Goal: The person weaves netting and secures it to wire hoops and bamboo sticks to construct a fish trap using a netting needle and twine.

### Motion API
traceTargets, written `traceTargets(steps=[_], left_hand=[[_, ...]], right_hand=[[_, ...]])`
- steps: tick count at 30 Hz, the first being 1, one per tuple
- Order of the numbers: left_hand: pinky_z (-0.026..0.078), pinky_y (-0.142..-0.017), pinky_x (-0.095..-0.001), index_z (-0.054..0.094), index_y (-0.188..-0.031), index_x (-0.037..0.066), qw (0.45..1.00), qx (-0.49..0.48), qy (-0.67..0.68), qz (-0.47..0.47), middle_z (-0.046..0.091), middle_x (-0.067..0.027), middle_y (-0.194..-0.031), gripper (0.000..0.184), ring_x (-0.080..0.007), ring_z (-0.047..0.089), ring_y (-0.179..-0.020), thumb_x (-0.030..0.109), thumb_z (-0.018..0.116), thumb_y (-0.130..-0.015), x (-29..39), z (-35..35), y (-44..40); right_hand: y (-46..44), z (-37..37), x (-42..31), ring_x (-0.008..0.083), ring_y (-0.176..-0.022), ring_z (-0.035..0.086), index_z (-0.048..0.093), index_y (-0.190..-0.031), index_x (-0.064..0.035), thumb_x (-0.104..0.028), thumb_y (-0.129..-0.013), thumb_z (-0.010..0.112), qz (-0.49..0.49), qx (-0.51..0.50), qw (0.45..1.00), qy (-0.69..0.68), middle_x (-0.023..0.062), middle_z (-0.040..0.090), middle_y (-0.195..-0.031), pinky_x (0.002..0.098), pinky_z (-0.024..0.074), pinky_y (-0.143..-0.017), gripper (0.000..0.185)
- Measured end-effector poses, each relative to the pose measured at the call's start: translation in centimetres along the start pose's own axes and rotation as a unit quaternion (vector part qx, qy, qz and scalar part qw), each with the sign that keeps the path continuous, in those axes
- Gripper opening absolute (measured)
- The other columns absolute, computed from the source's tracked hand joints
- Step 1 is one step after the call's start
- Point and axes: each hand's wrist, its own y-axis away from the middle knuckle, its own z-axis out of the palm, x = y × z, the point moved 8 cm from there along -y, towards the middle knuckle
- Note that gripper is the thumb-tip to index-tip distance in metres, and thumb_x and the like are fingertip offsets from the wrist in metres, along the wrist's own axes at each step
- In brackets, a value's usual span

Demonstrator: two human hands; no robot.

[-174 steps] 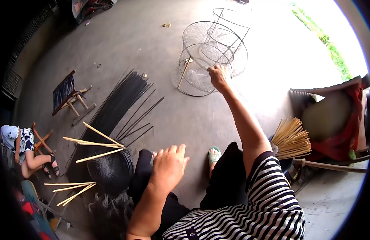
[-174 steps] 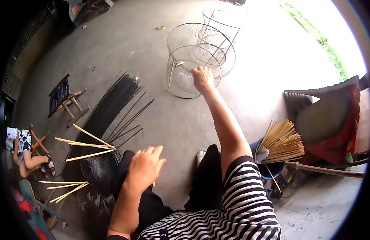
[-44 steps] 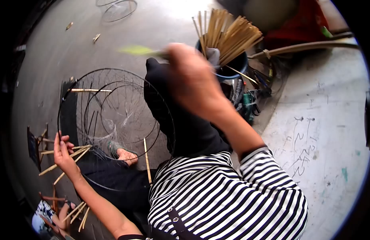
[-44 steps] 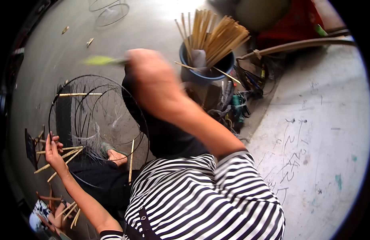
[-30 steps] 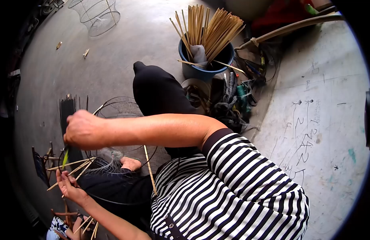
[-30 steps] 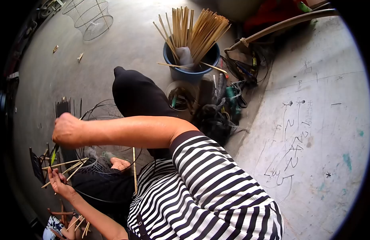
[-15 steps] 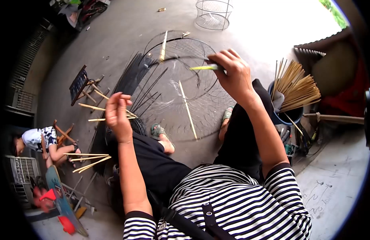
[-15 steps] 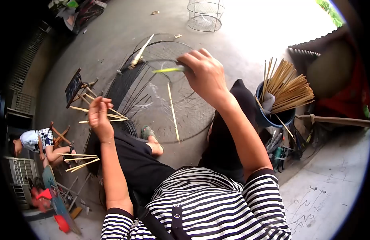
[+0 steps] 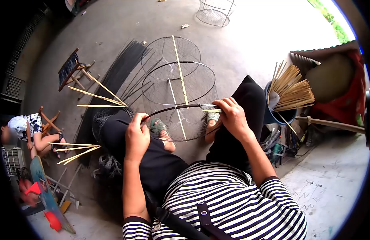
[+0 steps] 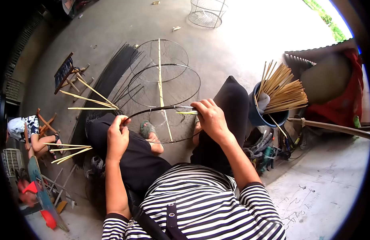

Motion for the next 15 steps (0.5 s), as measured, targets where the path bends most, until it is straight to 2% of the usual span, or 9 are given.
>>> traceTargets(steps=[2,3,6,7,9,10,11,13,15], left_hand=[[0.044,-0.095,-0.0419,0.057,-0.115,-0.001,0.992,0.050,-0.104,0.050,0.058,-0.0179,-0.118,0.038,-0.0370,0.055,-0.111,-0.008,0.059,-0.077,2.6,-0.5,0.3],[0.042,-0.098,-0.0413,0.057,-0.118,-0.001,0.985,0.087,-0.144,0.049,0.056,-0.0174,-0.122,0.039,-0.0353,0.054,-0.113,-0.005,0.060,-0.079,4.2,-1.0,0.4],[0.040,-0.101,-0.0406,0.058,-0.121,-0.001,0.979,0.148,-0.080,0.117,0.055,-0.0175,-0.122,0.037,-0.0331,0.053,-0.116,-0.002,0.061,-0.084,6.0,-0.8,1.1],[0.040,-0.098,-0.0419,0.058,-0.121,0.003,0.973,0.169,-0.100,0.123,0.054,-0.0136,-0.125,0.035,-0.0308,0.053,-0.115,0.007,0.063,-0.086,6.5,-0.7,0.8],[0.040,-0.100,-0.0401,0.058,-0.120,0.000,0.976,0.152,-0.100,0.119,0.056,-0.0159,-0.124,0.033,-0.0312,0.053,-0.115,0.001,0.060,-0.087,6.1,-0.2,-0.9],[0.043,-0.096,-0.0388,0.061,-0.116,0.000,0.982,0.130,-0.080,0.114,0.062,-0.0134,-0.115,0.026,-0.0287,0.057,-0.109,0.002,0.059,-0.089,5.2,0.2,-1.6],[0.048,-0.085,-0.0356,0.063,-0.108,-0.001,0.990,0.100,-0.008,0.102,0.066,-0.0122,-0.100,0.017,-0.0272,0.062,-0.096,0.002,0.058,-0.092,4.1,0.9,-1.8],[0.050,-0.074,-0.0320,0.065,-0.100,-0.001,0.993,0.062,0.041,0.090,0.066,-0.0118,-0.090,0.010,-0.0263,0.064,-0.083,0.002,0.058,-0.093,3.8,1.8,-1.5],[0.051,-0.072,-0.0350,0.065,-0.098,0.001,0.994,0.048,0.080,0.051,0.065,-0.0129,-0.089,0.009,-0.0308,0.064,-0.080,0.001,0.060,-0.090,3.7,2.2,-0.5]], right_hand=[[0.1,-0.7,-0.7,0.0307,-0.093,0.058,0.061,-0.112,-0.0061,0.005,-0.073,0.065,0.006,0.039,0.999,-0.009,0.0102,0.062,-0.105,0.0392,0.0507,-0.078,0.041],[0.0,-1.2,-1.1,0.0310,-0.093,0.058,0.061,-0.114,-0.0064,0.006,-0.072,0.065,0.009,0.060,0.998,-0.014,0.0106,0.061,-0.107,0.0393,0.0507,-0.078,0.044],[0.5,-1.8,-2.1,0.0298,-0.095,0.059,0.060,-0.116,-0.0069,0.010,-0.067,0.066,-0.002,0.128,0.992,0.007,0.0107,0.059,-0.109,0.0379,0.0522,-0.075,0.052],[0.6,-1.6,-2.1,0.0295,-0.094,0.060,0.060,-0.116,-0.0072,0.010,-0.065,0.067,-0.001,0.138,0.990,-0.008,0.0107,0.059,-0.109,0.0375,0.0525,-0.073,0.053],[0.3,-0.7,-2.2,0.0283,-0.092,0.061,0.062,-0.113,-0.0088,0.007,-0.057,0.070,0.025,0.122,0.992,0.012,0.0095,0.058,-0.107,0.0364,0.0539,-0.072,0.058],[0.0,-0.4,-2.3,0.0279,-0.091,0.061,0.063,-0.112,-0.0091,0.006,-0.056,0.069,0.018,0.114,0.993,0.022,0.0091,0.058,-0.107,0.0358,0.0540,-0.071,0.058],[-0.4,-0.2,-2.1,0.0276,-0.090,0.061,0.063,-0.111,-0.0094,0.005,-0.055,0.069,0.011,0.106,0.994,0.031,0.0086,0.058,-0.107,0.0352,0.0542,-0.070,0.058],[-0.9,-0.1,-1.5,0.0246,-0.083,0.061,0.064,-0.103,-0.0093,0.004,-0.059,0.067,-0.018,0.088,0.995,0.042,0.0047,0.060,-0.097,0.0340,0.0529,-0.065,0.046],[-1.0,-0.8,-1.7,0.0235,-0.081,0.060,0.064,-0.100,-0.0095,0.003,-0.058,0.067,-0.034,0.114,0.992,0.033,0.0034,0.061,-0.094,0.0338,0.0525,-0.064,0.044]])
